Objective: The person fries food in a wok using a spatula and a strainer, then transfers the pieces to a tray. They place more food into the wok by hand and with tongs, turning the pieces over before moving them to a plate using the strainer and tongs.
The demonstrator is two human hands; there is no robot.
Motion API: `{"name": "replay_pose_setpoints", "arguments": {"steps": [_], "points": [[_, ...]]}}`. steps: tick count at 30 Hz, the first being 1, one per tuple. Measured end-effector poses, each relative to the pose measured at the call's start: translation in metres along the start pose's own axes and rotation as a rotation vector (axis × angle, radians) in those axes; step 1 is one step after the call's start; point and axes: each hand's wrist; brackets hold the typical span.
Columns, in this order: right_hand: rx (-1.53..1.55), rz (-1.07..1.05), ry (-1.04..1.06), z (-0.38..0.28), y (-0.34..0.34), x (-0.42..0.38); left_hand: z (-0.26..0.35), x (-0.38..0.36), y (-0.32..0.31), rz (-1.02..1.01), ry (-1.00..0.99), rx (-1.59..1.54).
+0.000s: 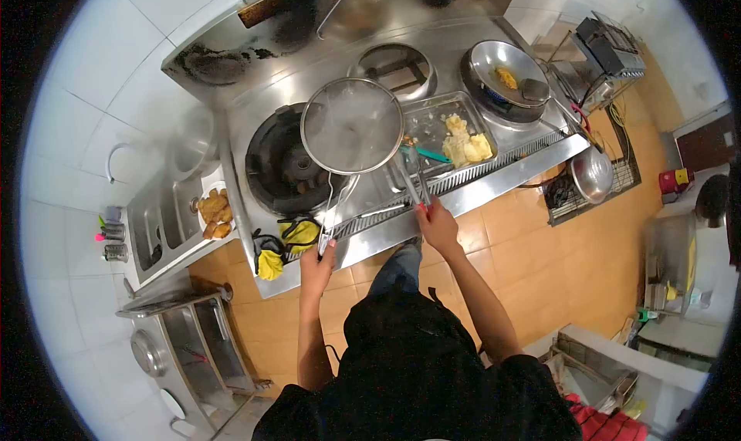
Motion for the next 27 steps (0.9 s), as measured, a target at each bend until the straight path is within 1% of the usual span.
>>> {"name": "replay_pose_setpoints", "arguments": {"steps": [1,3,4,6,8,9,10,12,13,14,16,17,18,20,22,24,25,27], "points": [[-0.098,-0.001,0.017,0.001,-0.003,0.011,-0.003,0.003,-0.008,0.013,-0.022,0.024],[-0.115,0.013,0.059,0.004,-0.007,0.022,-0.004,0.010,-0.026,0.039,-0.043,0.041],[-0.129,0.043,0.100,0.004,-0.007,0.032,-0.001,0.014,-0.039,0.067,-0.030,0.047],[-0.206,0.006,0.103,0.010,-0.010,0.044,0.007,0.019,-0.062,0.100,0.011,0.051],[-0.229,0.017,0.206,0.024,-0.013,0.049,0.015,0.019,-0.086,0.144,0.085,-0.065],[-0.224,-0.052,0.194,0.022,-0.009,0.052,0.015,0.023,-0.095,0.168,0.066,-0.068],[-0.228,-0.065,0.212,0.021,-0.004,0.058,0.016,0.029,-0.102,0.188,0.070,-0.076],[-0.247,-0.146,0.258,0.024,0.002,0.058,0.018,0.026,-0.115,0.203,0.163,-0.137],[-0.247,-0.155,0.305,0.026,0.004,0.061,0.025,0.024,-0.119,0.214,0.145,-0.075],[-0.242,-0.162,0.320,0.024,0.005,0.066,0.028,0.023,-0.124,0.232,0.143,-0.075],[-0.340,-0.194,0.349,0.027,0.008,0.072,0.032,0.015,-0.136,0.273,0.204,-0.147],[-0.336,-0.149,0.437,0.032,0.008,0.075,0.033,0.010,-0.140,0.258,0.267,-0.175],[-0.340,-0.169,0.440,0.029,0.012,0.080,0.031,0.007,-0.146,0.268,0.285,-0.178],[-0.354,-0.271,0.326,0.020,0.024,0.091,0.026,-0.001,-0.159,0.256,0.267,-0.163],[-0.329,-0.307,0.369,0.030,0.029,0.099,0.028,-0.011,-0.177,0.313,0.287,-0.160],[-0.239,-0.345,0.415,0.034,0.038,0.107,0.034,-0.022,-0.192,0.331,0.293,-0.031],[-0.187,-0.361,0.443,0.037,0.047,0.111,0.032,-0.026,-0.203,0.365,0.279,-0.031],[-0.206,-0.375,0.482,0.046,0.065,0.119,0.036,-0.033,-0.221,0.388,0.264,-0.067]]}}
Point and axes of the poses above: each hand's wrist, its own x-axis towards the middle knuckle, its own y-axis out of the back of the hand, z = x × y, and after that the axes turned 3 degrees about z, right-handed
